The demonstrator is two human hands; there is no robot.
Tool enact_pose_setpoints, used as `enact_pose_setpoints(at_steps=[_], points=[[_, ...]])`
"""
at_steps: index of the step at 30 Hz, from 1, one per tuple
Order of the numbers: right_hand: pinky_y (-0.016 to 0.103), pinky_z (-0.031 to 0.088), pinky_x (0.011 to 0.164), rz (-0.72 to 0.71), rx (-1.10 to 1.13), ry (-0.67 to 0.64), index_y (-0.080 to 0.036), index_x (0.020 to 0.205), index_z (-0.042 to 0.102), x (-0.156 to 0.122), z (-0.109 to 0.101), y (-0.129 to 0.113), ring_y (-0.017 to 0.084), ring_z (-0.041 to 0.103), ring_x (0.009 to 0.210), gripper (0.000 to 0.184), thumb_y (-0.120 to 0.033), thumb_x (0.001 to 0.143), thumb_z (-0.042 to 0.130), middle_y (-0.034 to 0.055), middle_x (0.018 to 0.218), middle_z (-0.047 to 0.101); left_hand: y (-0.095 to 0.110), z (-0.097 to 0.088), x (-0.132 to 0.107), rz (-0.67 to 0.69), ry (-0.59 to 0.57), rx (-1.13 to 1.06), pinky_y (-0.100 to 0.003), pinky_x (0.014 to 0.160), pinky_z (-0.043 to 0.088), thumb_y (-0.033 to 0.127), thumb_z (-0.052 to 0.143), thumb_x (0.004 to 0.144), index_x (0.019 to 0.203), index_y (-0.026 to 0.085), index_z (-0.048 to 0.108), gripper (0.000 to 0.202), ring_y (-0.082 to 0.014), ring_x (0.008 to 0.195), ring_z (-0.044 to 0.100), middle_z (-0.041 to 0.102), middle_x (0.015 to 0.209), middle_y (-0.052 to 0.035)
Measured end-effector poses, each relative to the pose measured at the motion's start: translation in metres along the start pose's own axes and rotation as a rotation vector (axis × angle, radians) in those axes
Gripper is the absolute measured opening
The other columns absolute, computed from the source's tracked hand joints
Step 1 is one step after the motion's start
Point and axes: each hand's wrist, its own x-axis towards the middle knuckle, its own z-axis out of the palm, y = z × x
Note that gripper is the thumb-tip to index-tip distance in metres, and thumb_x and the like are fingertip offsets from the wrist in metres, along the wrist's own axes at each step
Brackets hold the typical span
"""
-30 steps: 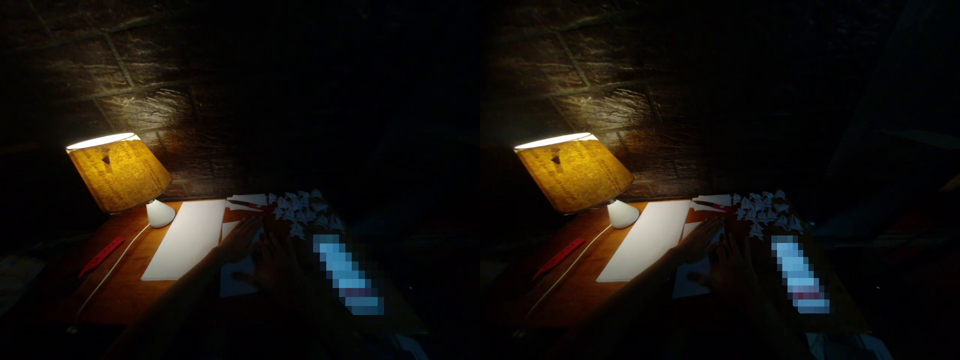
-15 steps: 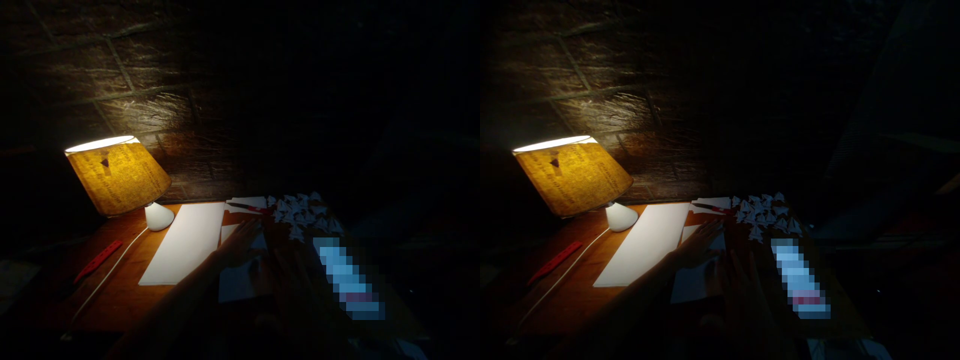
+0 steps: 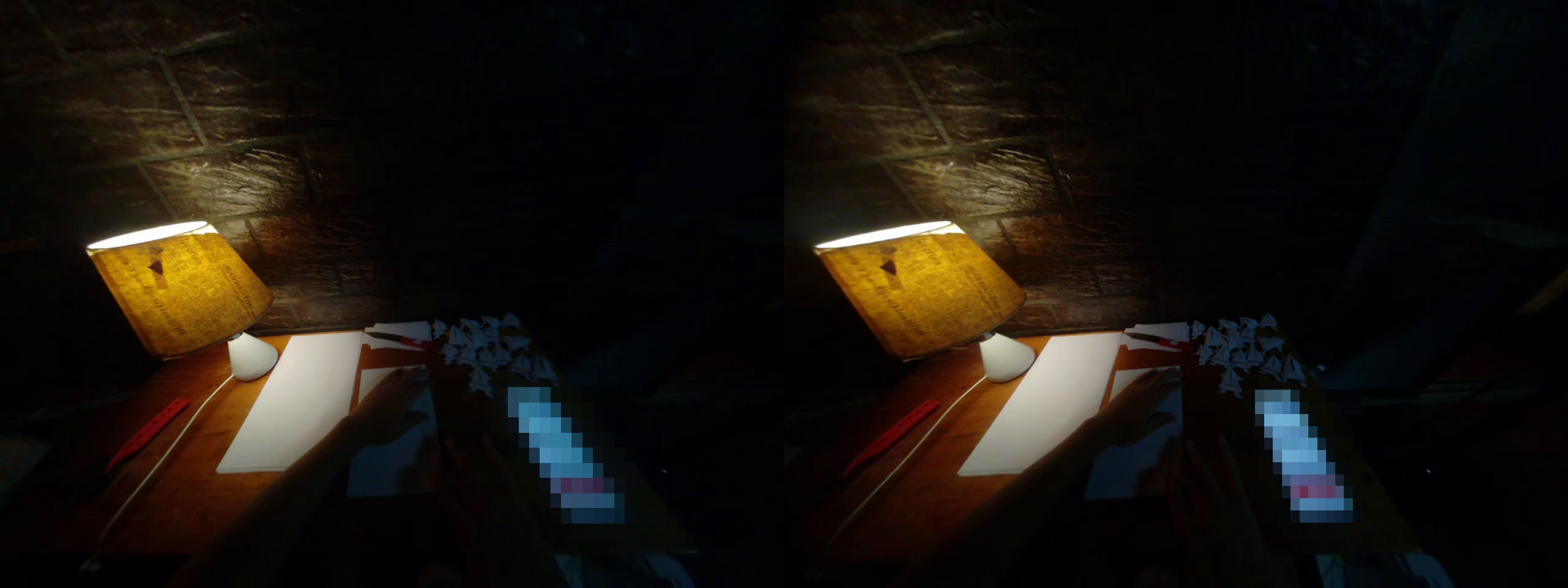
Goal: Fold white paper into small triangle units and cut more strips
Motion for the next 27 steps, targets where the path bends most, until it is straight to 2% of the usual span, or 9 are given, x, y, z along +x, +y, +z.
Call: enact_pose_setpoints(at_steps=[3,6,9,12,18,21,23,25,27], points=[[0.069,0.040,0.122,-0.019,0.025,-0.051,-0.028,0.150,0.066,-0.003,-0.003,0.000,0.042,0.055,0.147,0.059,-0.056,0.098,0.063,0.0130,0.153,0.066,0.000,-0.001,0.000,-0.026,0.004,0.023,-0.055,0.132,0.034,0.040,0.065,0.102,0.159,0.018,0.045,0.064,-0.0330,0.160,0.039,0.047,0.168,-0.0178],[0.073,0.040,0.120,0.030,0.019,-0.020,-0.026,0.153,0.063,-0.004,-0.011,-0.003,0.047,0.052,0.148,0.072,-0.067,0.094,0.064,0.0146,0.156,0.064,0.001,-0.003,-0.005,-0.032,0.024,0.037,-0.056,0.132,0.033,0.041,0.065,0.102,0.157,0.018,0.049,0.062,-0.0338,0.161,0.038,0.046,0.169,-0.0179],[0.076,0.041,0.117,0.116,-0.015,-0.031,-0.025,0.154,0.062,-0.005,-0.024,-0.005,0.052,0.048,0.150,0.078,-0.073,0.092,0.063,0.0168,0.159,0.060,0.003,-0.007,-0.012,0.026,0.039,0.010,-0.055,0.127,0.042,0.042,0.063,0.103,0.150,0.023,0.058,0.050,-0.0328,0.153,0.048,0.055,0.162,-0.0143],[0.071,0.045,0.117,0.072,0.015,-0.050,-0.026,0.158,0.058,-0.002,-0.036,-0.001,0.050,0.049,0.149,0.087,-0.079,0.090,0.061,0.0164,0.161,0.058,0.006,-0.009,-0.017,0.097,0.017,-0.037,-0.051,0.118,0.052,0.043,0.064,0.102,0.140,0.023,0.065,0.043,-0.0317,0.140,0.060,0.066,0.148,-0.0136],[0.068,0.041,0.122,0.074,0.060,-0.127,-0.040,0.156,0.059,0.013,-0.049,0.003,0.046,0.050,0.149,0.087,-0.087,0.083,0.059,0.0074,0.154,0.066,0.008,-0.004,-0.012,0.082,0.000,-0.071,-0.051,0.116,0.054,0.041,0.064,0.101,0.147,0.020,0.059,0.051,-0.0332,0.139,0.061,0.067,0.147,-0.0157],[0.069,0.042,0.121,0.110,0.048,-0.134,-0.041,0.152,0.063,0.021,-0.061,-0.007,0.046,0.050,0.149,0.079,-0.083,0.085,0.062,0.0063,0.152,0.067,0.008,-0.002,-0.009,0.027,0.027,-0.088,-0.051,0.117,0.053,0.042,0.065,0.101,0.149,0.020,0.057,0.054,-0.0330,0.140,0.061,0.065,0.149,-0.0161],[0.068,0.044,0.119,0.128,0.042,-0.135,-0.038,0.153,0.062,0.026,-0.071,-0.015,0.043,0.051,0.148,0.067,-0.070,0.094,0.063,0.0066,0.155,0.065,0.010,-0.001,-0.008,-0.014,0.044,-0.086,-0.052,0.117,0.053,0.044,0.067,0.100,0.151,0.020,0.056,0.057,-0.0335,0.139,0.061,0.065,0.150,-0.0165],[0.060,0.054,0.111,0.135,0.038,-0.136,-0.029,0.146,0.064,0.029,-0.081,-0.023,0.035,0.062,0.135,0.051,-0.054,0.101,0.066,0.0111,0.150,0.064,0.011,-0.001,-0.007,-0.036,0.052,-0.076,-0.054,0.118,0.052,0.046,0.067,0.100,0.152,0.019,0.055,0.059,-0.0346,0.140,0.060,0.063,0.152,-0.0173],[0.051,0.060,0.101,0.138,0.033,-0.137,-0.022,0.139,0.065,0.032,-0.087,-0.028,0.028,0.067,0.121,0.042,-0.044,0.103,0.068,0.0121,0.143,0.065,0.011,0.000,-0.006,-0.046,0.059,-0.068,-0.055,0.119,0.051,0.046,0.065,0.101,0.152,0.019,0.055,0.058,-0.0352,0.142,0.058,0.061,0.154,-0.0176]])
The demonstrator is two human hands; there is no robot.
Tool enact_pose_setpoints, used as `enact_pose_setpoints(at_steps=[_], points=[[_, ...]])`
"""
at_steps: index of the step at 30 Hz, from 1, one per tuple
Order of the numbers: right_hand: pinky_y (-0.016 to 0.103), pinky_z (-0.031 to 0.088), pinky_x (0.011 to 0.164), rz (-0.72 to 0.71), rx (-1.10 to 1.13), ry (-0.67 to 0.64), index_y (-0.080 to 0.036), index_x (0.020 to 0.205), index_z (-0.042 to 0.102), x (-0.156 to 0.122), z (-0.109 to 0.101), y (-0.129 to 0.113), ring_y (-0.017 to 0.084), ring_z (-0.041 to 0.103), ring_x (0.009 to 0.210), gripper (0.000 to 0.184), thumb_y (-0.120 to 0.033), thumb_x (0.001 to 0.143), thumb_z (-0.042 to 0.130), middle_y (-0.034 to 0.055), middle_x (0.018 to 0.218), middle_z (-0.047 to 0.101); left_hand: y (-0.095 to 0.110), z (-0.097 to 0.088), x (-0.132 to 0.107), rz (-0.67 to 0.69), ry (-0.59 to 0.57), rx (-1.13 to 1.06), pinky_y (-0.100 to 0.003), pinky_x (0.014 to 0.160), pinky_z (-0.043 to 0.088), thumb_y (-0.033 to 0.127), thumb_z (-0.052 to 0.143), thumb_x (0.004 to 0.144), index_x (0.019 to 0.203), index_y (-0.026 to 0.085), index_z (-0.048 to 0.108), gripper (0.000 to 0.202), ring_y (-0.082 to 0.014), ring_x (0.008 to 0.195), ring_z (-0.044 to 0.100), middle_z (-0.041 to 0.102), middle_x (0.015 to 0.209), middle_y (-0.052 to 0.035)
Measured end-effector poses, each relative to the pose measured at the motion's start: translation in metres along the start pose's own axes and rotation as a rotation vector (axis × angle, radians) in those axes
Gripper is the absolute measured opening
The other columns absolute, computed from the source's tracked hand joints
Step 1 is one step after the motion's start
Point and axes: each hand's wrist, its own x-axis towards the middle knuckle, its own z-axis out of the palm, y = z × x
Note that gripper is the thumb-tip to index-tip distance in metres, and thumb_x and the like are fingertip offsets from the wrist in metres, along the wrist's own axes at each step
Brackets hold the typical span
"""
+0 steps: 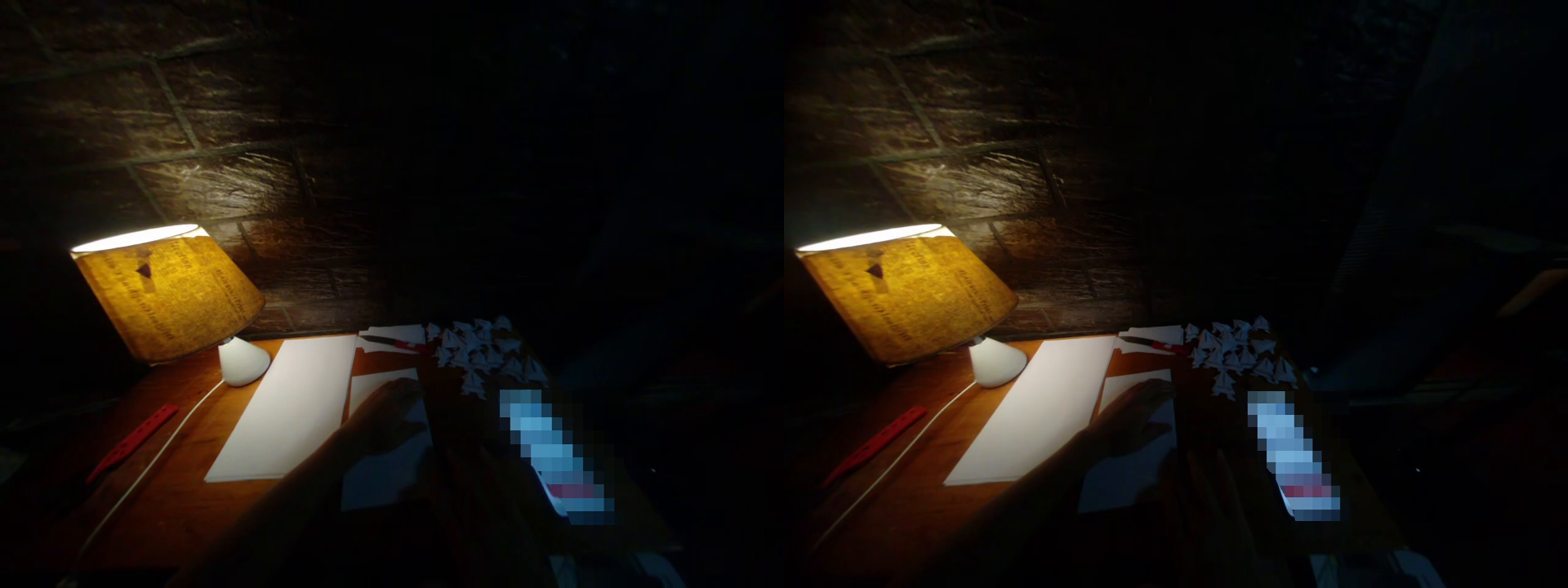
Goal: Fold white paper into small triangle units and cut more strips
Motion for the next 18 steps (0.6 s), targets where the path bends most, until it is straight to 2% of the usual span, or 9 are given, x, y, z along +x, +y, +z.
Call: enact_pose_setpoints(at_steps=[3,7,15,18], points=[[0.049,0.062,0.098,-0.003,-0.004,0.000,-0.021,0.137,0.065,0.002,-0.005,-0.005,0.026,0.069,0.118,0.040,-0.042,0.103,0.068,0.0116,0.140,0.066,-0.001,0.003,0.002,-0.017,0.012,-0.004,-0.057,0.120,0.050,0.044,0.063,0.102,0.151,0.019,0.056,0.055,-0.0354,0.142,0.058,0.061,0.154,-0.0177],[0.049,0.062,0.098,-0.005,-0.001,0.002,-0.021,0.137,0.065,0.002,-0.009,-0.009,0.026,0.068,0.118,0.041,-0.043,0.103,0.068,0.0117,0.140,0.066,-0.005,0.009,0.004,-0.064,0.028,-0.002,-0.059,0.123,0.047,0.044,0.065,0.100,0.154,0.013,0.051,0.064,-0.0381,0.145,0.056,0.058,0.156,-0.0228],[0.049,0.061,0.099,0.004,0.027,-0.014,-0.021,0.138,0.065,0.000,-0.006,-0.016,0.026,0.068,0.119,0.040,-0.042,0.103,0.068,0.0116,0.141,0.065,0.000,0.004,0.006,-0.058,0.010,0.033,-0.061,0.125,0.041,0.038,0.063,0.099,0.159,0.017,0.042,0.067,-0.0386,0.152,0.047,0.049,0.165,-0.0214],[0.058,0.056,0.107,0.002,0.032,-0.024,-0.021,0.141,0.066,0.003,0.003,-0.014,0.034,0.066,0.127,0.053,-0.055,0.100,0.068,0.0149,0.142,0.067,0.002,0.002,0.007,-0.080,0.018,0.033,-0.060,0.126,0.041,0.037,0.066,0.097,0.159,0.014,0.041,0.071,-0.0391,0.153,0.046,0.048,0.165,-0.0221]])
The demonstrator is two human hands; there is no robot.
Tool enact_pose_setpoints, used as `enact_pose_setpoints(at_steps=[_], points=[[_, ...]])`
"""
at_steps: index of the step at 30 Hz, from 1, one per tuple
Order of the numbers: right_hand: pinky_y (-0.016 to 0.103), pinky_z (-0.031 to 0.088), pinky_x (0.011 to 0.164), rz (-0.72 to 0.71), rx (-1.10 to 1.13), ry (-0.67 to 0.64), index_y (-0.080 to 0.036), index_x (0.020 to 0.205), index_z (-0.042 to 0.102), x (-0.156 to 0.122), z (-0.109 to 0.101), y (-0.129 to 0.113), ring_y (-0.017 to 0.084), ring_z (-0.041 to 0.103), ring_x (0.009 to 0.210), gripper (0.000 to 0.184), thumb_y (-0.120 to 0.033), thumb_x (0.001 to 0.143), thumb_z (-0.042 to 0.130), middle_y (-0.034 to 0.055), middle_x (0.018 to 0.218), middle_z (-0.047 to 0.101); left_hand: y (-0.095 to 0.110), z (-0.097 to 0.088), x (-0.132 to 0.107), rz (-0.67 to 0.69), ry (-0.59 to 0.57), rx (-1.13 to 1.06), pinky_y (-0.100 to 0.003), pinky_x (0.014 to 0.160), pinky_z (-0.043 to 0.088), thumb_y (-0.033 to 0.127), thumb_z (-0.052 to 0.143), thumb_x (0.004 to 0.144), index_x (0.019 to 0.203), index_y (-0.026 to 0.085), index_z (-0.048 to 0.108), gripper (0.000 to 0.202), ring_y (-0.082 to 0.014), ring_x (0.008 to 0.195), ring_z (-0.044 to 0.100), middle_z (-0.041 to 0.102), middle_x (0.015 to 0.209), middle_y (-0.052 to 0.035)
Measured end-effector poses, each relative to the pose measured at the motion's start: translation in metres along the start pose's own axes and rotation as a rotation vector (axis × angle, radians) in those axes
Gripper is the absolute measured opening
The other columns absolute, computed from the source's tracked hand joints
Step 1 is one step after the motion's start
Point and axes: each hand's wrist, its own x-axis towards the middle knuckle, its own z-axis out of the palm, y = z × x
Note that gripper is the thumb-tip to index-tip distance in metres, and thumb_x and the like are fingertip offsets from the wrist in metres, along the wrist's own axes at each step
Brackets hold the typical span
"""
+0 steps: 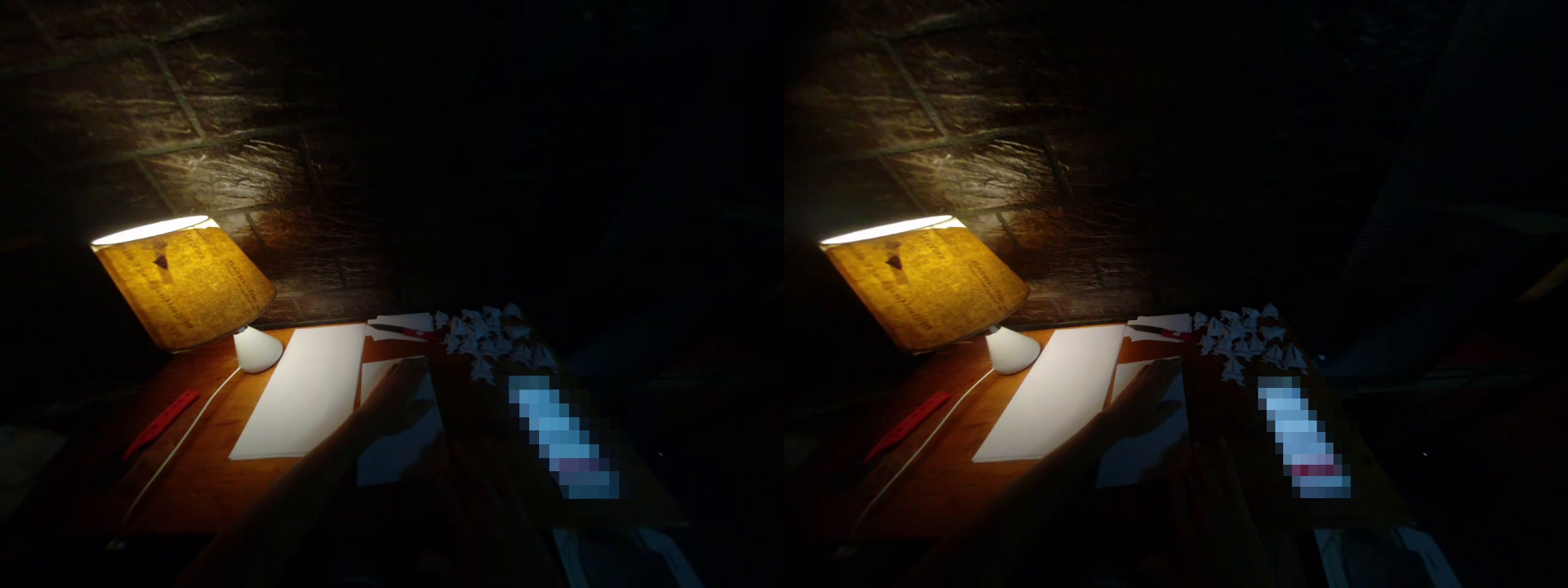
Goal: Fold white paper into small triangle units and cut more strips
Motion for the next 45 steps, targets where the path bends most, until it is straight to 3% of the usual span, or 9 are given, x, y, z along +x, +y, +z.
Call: enact_pose_setpoints(at_steps=[6,11,15,19,23,28,36,42,45], points=[[0.059,0.052,0.111,-0.094,-0.005,-0.025,-0.013,0.155,0.060,0.005,0.027,0.006,0.045,0.067,0.125,0.099,-0.082,0.085,0.065,0.0242,0.133,0.075,0.004,0.000,0.002,-0.027,0.008,0.019,-0.061,0.122,0.044,0.040,0.069,0.096,0.155,0.015,0.045,0.068,-0.0411,0.150,0.048,0.050,0.163,-0.0217],[0.052,0.057,0.099,0.008,-0.008,0.011,-0.014,0.147,0.068,0.002,0.041,-0.004,0.043,0.070,0.120,0.078,-0.069,0.092,0.064,0.0227,0.134,0.075,0.008,0.000,0.003,-0.051,-0.007,0.029,-0.060,0.125,0.040,0.039,0.068,0.096,0.152,0.011,0.047,0.066,-0.0420,0.153,0.044,0.046,0.166,-0.0244],[0.049,0.059,0.092,0.332,0.027,0.098,-0.020,0.134,0.074,0.010,0.052,-0.005,0.036,0.074,0.108,0.044,-0.042,0.104,0.051,0.0185,0.122,0.078,0.005,0.002,0.005,-0.072,-0.012,0.002,-0.062,0.127,0.037,0.043,0.065,0.098,0.157,0.012,0.043,0.070,-0.0417,0.154,0.043,0.047,0.166,-0.0244],[0.051,0.057,0.091,0.576,0.002,0.180,-0.011,0.144,0.060,0.029,0.057,0.002,0.041,0.070,0.116,0.053,-0.039,0.099,0.059,0.0263,0.133,0.070,0.000,0.006,0.006,-0.111,0.002,-0.020,-0.064,0.131,0.027,0.048,0.064,0.100,0.163,0.009,0.034,0.080,-0.0414,0.162,0.031,0.041,0.169,-0.0267],[0.043,0.057,0.089,0.684,0.038,0.006,-0.013,0.152,0.050,0.047,0.052,0.007,0.036,0.072,0.115,0.065,-0.027,0.092,0.068,0.0236,0.136,0.068,-0.001,0.008,0.004,-0.108,0.041,-0.030,-0.063,0.131,0.029,0.052,0.062,0.101,0.162,0.015,0.035,0.077,-0.0420,0.162,0.031,0.038,0.170,-0.0245],[0.042,0.058,0.084,0.669,0.144,-0.150,-0.012,0.155,0.048,0.053,0.054,0.011,0.037,0.074,0.114,0.071,-0.034,0.092,0.069,0.0262,0.142,0.064,-0.002,0.005,0.007,-0.140,0.100,-0.064,-0.063,0.125,0.036,0.040,0.073,0.093,0.158,0.017,0.040,0.077,-0.0424,0.149,0.046,0.051,0.158,-0.0227],[0.045,0.056,0.097,0.682,0.186,-0.057,-0.017,0.134,0.067,0.053,0.056,0.010,0.035,0.072,0.118,0.043,-0.024,0.092,0.066,0.0192,0.132,0.072,-0.006,-0.011,0.006,-0.072,0.439,-0.295,-0.048,0.105,0.054,0.008,0.055,0.093,0.130,0.022,0.063,0.040,-0.0300,0.123,0.063,0.067,0.130,-0.0132],[0.044,0.058,0.096,0.769,0.482,0.106,-0.016,0.128,0.069,0.056,0.046,0.022,0.032,0.074,0.113,0.041,-0.025,0.089,0.063,0.0185,0.125,0.077,-0.015,-0.036,0.004,-0.039,0.753,-0.466,-0.034,0.086,0.058,0.018,0.059,0.099,0.106,0.020,0.068,0.011,-0.0218,0.097,0.071,0.073,0.102,-0.0077],[0.037,0.058,0.074,0.793,0.709,0.064,-0.019,0.103,0.075,0.068,0.036,0.030,0.028,0.075,0.089,0.028,-0.041,0.094,0.061,0.0129,0.097,0.080,-0.021,-0.051,-0.001,-0.060,0.875,-0.429,-0.032,0.084,0.059,0.021,0.057,0.101,0.114,0.021,0.066,0.015,-0.0204,0.098,0.071,0.073,0.107,-0.0071]])
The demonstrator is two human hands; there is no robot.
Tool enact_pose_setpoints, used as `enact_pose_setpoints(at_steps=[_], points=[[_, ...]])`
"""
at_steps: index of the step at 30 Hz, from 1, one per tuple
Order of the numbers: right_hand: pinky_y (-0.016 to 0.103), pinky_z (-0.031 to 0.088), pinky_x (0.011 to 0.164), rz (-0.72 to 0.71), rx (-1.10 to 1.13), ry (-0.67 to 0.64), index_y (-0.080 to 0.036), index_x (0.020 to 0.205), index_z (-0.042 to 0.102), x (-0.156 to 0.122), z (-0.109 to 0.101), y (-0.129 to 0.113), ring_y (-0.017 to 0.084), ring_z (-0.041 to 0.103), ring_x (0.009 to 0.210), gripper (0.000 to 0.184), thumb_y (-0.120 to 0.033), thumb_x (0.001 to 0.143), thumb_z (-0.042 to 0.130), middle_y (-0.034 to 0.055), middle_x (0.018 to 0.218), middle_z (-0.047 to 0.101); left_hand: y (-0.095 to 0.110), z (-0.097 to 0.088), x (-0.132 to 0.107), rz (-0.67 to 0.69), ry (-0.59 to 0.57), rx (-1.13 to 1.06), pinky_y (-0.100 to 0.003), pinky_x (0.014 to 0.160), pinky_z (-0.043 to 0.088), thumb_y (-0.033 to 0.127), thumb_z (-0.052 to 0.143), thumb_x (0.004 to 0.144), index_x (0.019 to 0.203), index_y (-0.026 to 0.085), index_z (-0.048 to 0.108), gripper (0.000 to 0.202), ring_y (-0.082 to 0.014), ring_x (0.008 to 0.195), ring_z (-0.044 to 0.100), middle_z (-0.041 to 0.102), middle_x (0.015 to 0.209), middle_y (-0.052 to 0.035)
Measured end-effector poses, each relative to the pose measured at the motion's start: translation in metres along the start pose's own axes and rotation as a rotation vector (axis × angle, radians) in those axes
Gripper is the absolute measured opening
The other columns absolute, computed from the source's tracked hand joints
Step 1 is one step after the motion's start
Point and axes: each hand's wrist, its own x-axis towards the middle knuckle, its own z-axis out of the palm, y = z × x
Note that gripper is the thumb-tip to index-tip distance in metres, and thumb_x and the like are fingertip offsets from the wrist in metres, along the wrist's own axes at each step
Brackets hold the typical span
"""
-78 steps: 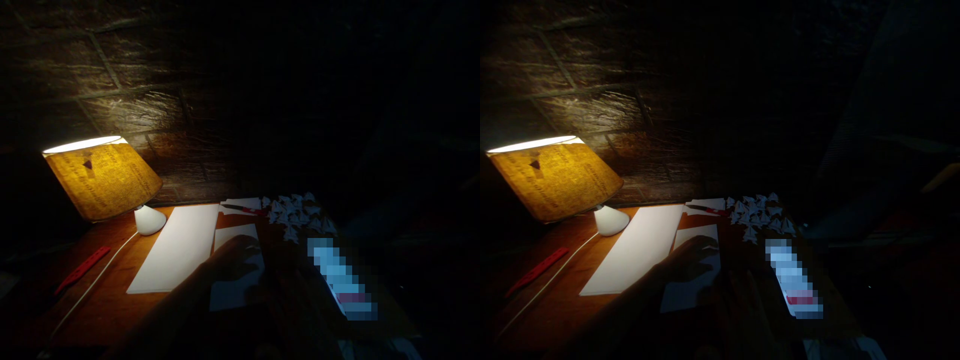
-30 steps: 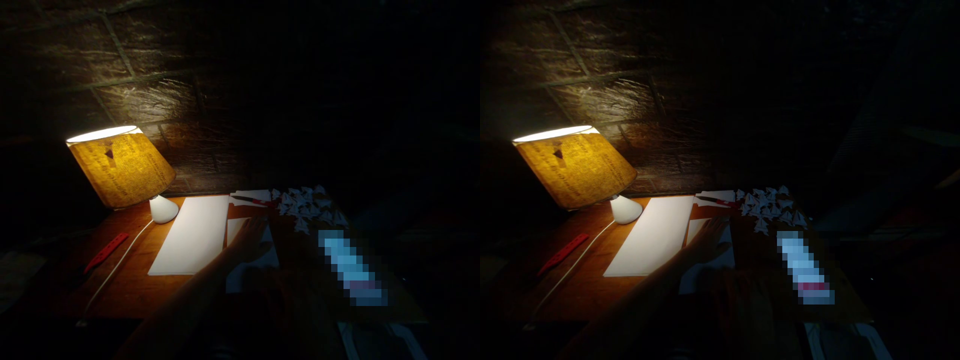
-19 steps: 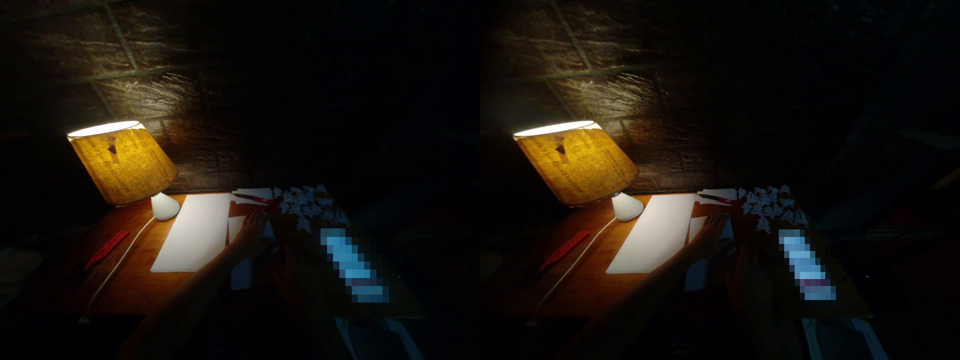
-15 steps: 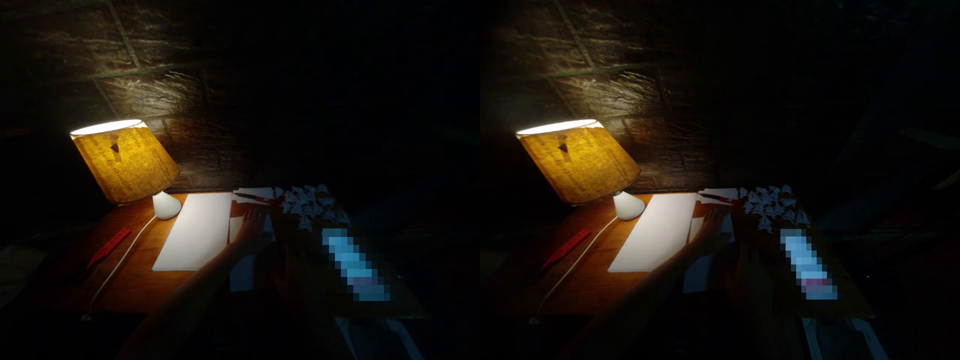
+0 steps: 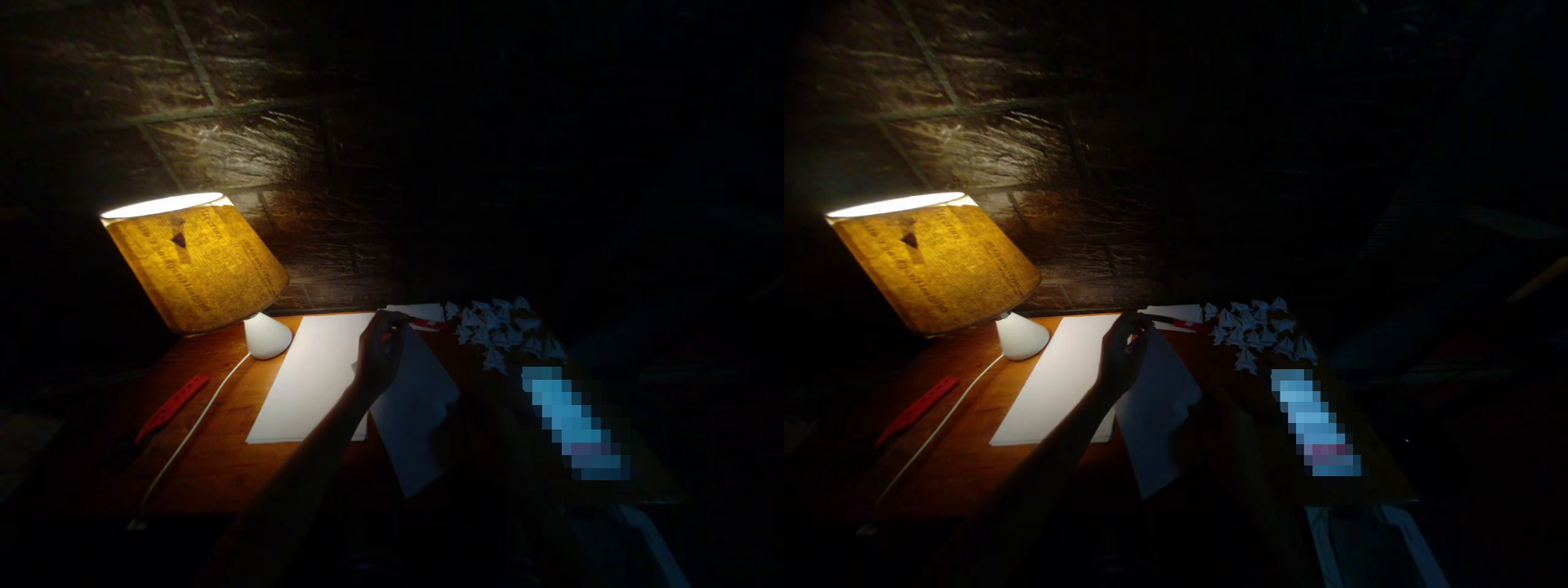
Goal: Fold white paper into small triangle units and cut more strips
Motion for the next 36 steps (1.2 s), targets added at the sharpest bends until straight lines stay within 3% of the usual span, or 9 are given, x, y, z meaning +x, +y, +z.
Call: enact_pose_setpoints(at_steps=[2,4,5,9,13,17,23,31,36], points=[[0.034,0.055,0.067,0.050,0.087,-0.010,-0.020,0.088,0.074,0.013,-0.002,-0.009,0.026,0.073,0.078,0.028,-0.044,0.094,0.061,0.0091,0.082,0.077,0.001,-0.011,0.004,0.078,0.066,0.143,-0.042,0.098,0.058,0.023,0.060,0.100,0.125,0.020,0.064,0.025,-0.0260,0.118,0.067,0.070,0.125,-0.0118],[0.034,0.056,0.070,0.040,0.104,0.026,-0.019,0.095,0.076,0.030,0.000,-0.018,0.025,0.073,0.081,0.024,-0.039,0.092,0.063,0.0087,0.087,0.078,0.002,-0.021,0.004,0.101,0.013,0.294,-0.051,0.110,0.052,0.024,0.060,0.101,0.133,0.022,0.063,0.032,-0.0300,0.133,0.061,0.064,0.142,-0.0140],[0.033,0.056,0.073,0.018,0.076,0.021,-0.019,0.099,0.077,0.038,0.002,-0.023,0.025,0.073,0.084,0.022,-0.035,0.091,0.064,0.0087,0.092,0.079,0.001,-0.025,0.003,0.115,-0.086,0.330,-0.053,0.114,0.049,0.025,0.061,0.101,0.135,0.024,0.064,0.034,-0.0317,0.139,0.057,0.061,0.147,-0.0138],[0.032,0.053,0.087,-0.064,-0.220,-0.124,-0.018,0.108,0.079,0.066,0.007,-0.045,0.025,0.074,0.102,0.020,-0.024,0.092,0.068,0.0118,0.111,0.081,-0.016,-0.030,-0.005,0.238,-0.792,0.258,-0.059,0.126,0.038,0.045,0.083,0.087,0.152,0.030,0.058,0.071,-0.0382,0.157,0.041,0.045,0.169,-0.0140],[0.035,0.050,0.082,-0.096,-0.664,-0.138,-0.017,0.101,0.080,0.092,-0.001,-0.068,0.029,0.074,0.100,0.022,-0.031,0.099,0.064,0.0159,0.107,0.080,-0.038,-0.024,-0.015,0.168,-1.080,0.197,-0.064,0.129,0.031,0.064,0.093,0.069,0.167,0.026,0.040,0.117,-0.0432,0.160,0.035,0.038,0.173,-0.0203],[0.035,0.048,0.088,-0.210,-0.784,-0.005,-0.016,0.117,0.076,0.132,-0.002,-0.075,0.027,0.071,0.111,0.032,-0.022,0.106,0.047,0.0176,0.120,0.077,-0.039,-0.023,-0.018,0.118,-1.137,0.260,-0.065,0.131,0.025,0.073,0.092,0.065,0.166,0.029,0.042,0.121,-0.0445,0.164,0.027,0.033,0.176,-0.0186],[0.038,0.043,0.102,-0.323,-0.855,-0.125,-0.009,0.124,0.072,0.171,0.017,-0.057,0.029,0.061,0.123,0.033,-0.031,0.107,0.053,0.0229,0.133,0.069,-0.027,-0.027,-0.018,0.133,-1.218,0.259,-0.068,0.133,0.018,0.079,0.092,0.059,0.161,0.035,0.052,0.118,-0.0490,0.166,0.016,0.019,0.182,-0.0143],[0.044,0.042,0.107,-0.326,-0.839,-0.082,-0.002,0.127,0.067,0.176,0.025,-0.058,0.031,0.059,0.127,0.035,-0.019,0.109,0.041,0.0282,0.132,0.067,-0.029,-0.026,-0.020,0.107,-1.160,0.216,-0.068,0.128,0.029,0.070,0.097,0.059,0.147,0.039,0.067,0.098,-0.0491,0.162,0.029,0.033,0.177,-0.0130],[0.037,0.049,0.092,-0.214,-0.656,-0.026,-0.004,0.136,0.056,0.152,0.011,-0.070,0.029,0.071,0.108,0.037,-0.017,0.109,0.033,0.0255,0.122,0.073,-0.030,-0.025,-0.021,0.105,-1.132,0.224,-0.065,0.129,0.032,0.065,0.096,0.066,0.146,0.034,0.068,0.090,-0.0458,0.160,0.034,0.039,0.173,-0.0140]])
